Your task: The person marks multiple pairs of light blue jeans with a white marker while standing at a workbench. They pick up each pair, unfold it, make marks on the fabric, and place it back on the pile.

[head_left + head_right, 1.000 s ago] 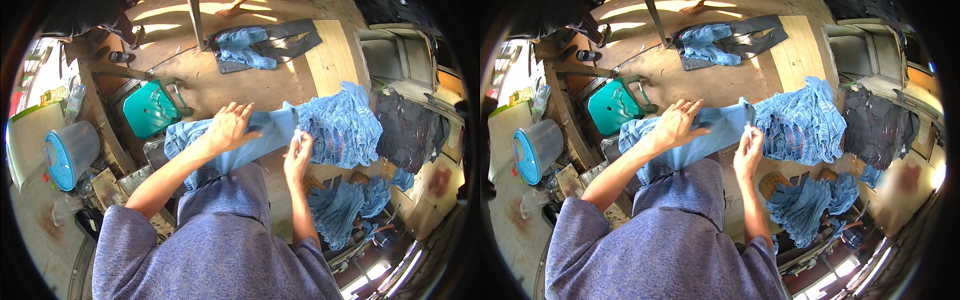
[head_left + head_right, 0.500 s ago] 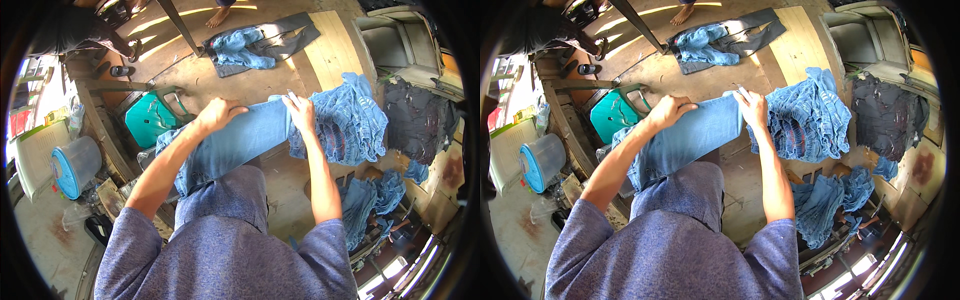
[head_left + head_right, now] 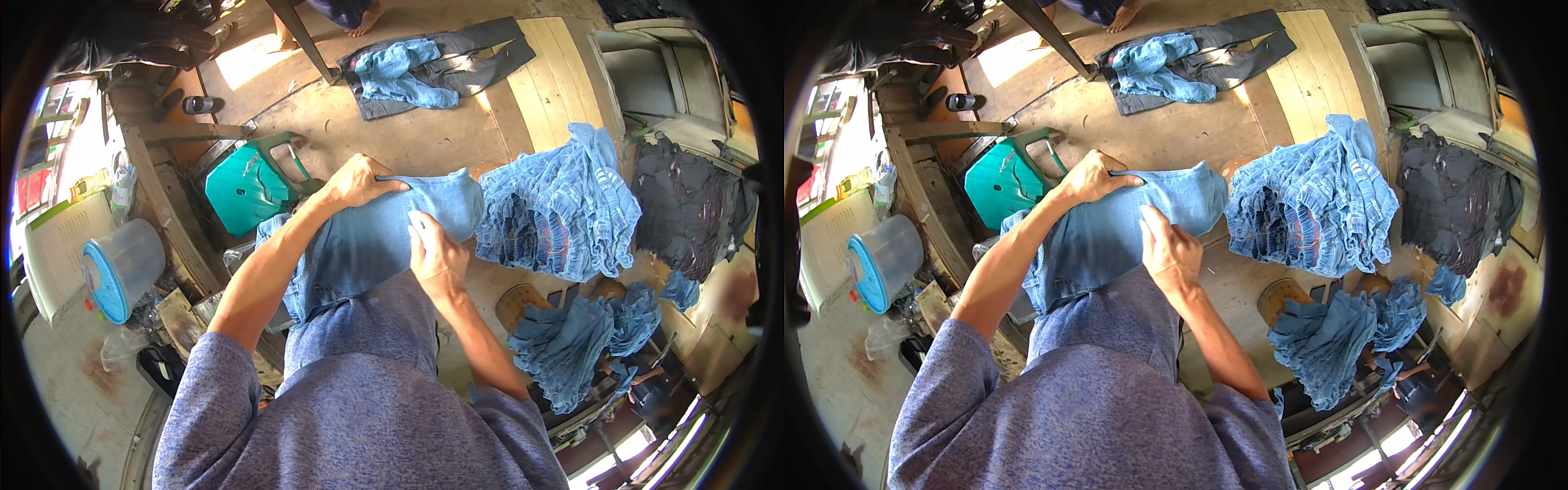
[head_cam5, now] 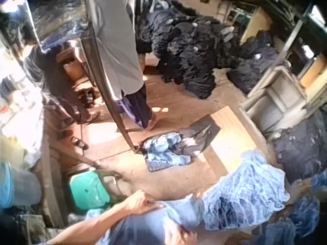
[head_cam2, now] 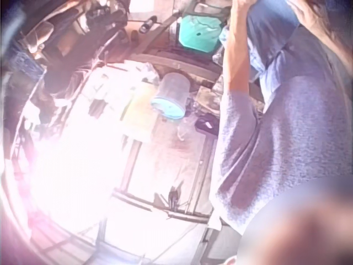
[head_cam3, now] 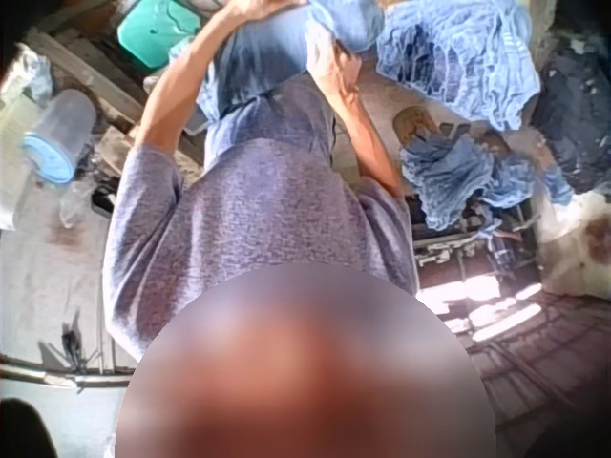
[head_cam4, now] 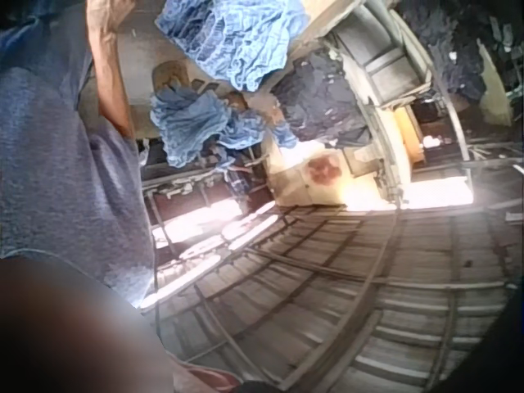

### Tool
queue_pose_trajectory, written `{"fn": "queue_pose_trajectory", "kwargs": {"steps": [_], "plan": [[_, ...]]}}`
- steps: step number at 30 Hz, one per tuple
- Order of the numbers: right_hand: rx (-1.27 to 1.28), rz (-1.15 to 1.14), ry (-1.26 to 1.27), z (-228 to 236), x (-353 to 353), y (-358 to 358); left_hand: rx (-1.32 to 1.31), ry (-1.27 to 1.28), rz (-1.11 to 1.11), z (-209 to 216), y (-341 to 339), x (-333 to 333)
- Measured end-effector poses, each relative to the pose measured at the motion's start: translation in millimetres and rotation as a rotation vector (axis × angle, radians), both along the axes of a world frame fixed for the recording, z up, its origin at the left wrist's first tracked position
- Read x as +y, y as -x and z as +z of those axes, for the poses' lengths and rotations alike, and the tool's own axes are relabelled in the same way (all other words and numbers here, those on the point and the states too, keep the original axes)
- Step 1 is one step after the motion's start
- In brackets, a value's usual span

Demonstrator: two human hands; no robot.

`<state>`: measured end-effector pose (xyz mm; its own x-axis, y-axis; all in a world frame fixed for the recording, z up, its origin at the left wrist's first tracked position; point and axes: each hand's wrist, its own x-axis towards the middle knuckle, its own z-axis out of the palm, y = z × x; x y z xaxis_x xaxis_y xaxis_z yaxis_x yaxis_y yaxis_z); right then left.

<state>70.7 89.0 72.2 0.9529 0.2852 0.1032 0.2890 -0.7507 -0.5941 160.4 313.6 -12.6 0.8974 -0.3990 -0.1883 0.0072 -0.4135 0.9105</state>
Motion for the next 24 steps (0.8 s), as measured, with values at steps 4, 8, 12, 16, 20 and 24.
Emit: {"fn": "queue_pose_trajectory", "kwargs": {"steps": [4, 8, 12, 16, 20, 24], "plan": [[-0.094, 0.001, 0.132, -9, 10, 3, 0.001, -0.010, 0.032, 3, 3, -1], [-0.156, 0.000, 0.168, -14, 13, -2, 0.016, -0.062, 0.010, 5, 2, -1], [-0.119, 0.009, 0.209, -14, 17, -5, -0.010, -0.009, 0.038, 8, 1, -1], [-0.040, 0.033, 0.242, -13, 12, -1, 0.104, -0.110, -0.030, 10, -1, 0], [-0.005, 0.042, 0.236, -3, -3, 24, 0.100, -0.090, -0.016, 11, -2, 0], [-0.025, 0.021, 0.202, 7, -14, 49, 0.086, -0.142, -0.039, 9, -1, 0]]}}
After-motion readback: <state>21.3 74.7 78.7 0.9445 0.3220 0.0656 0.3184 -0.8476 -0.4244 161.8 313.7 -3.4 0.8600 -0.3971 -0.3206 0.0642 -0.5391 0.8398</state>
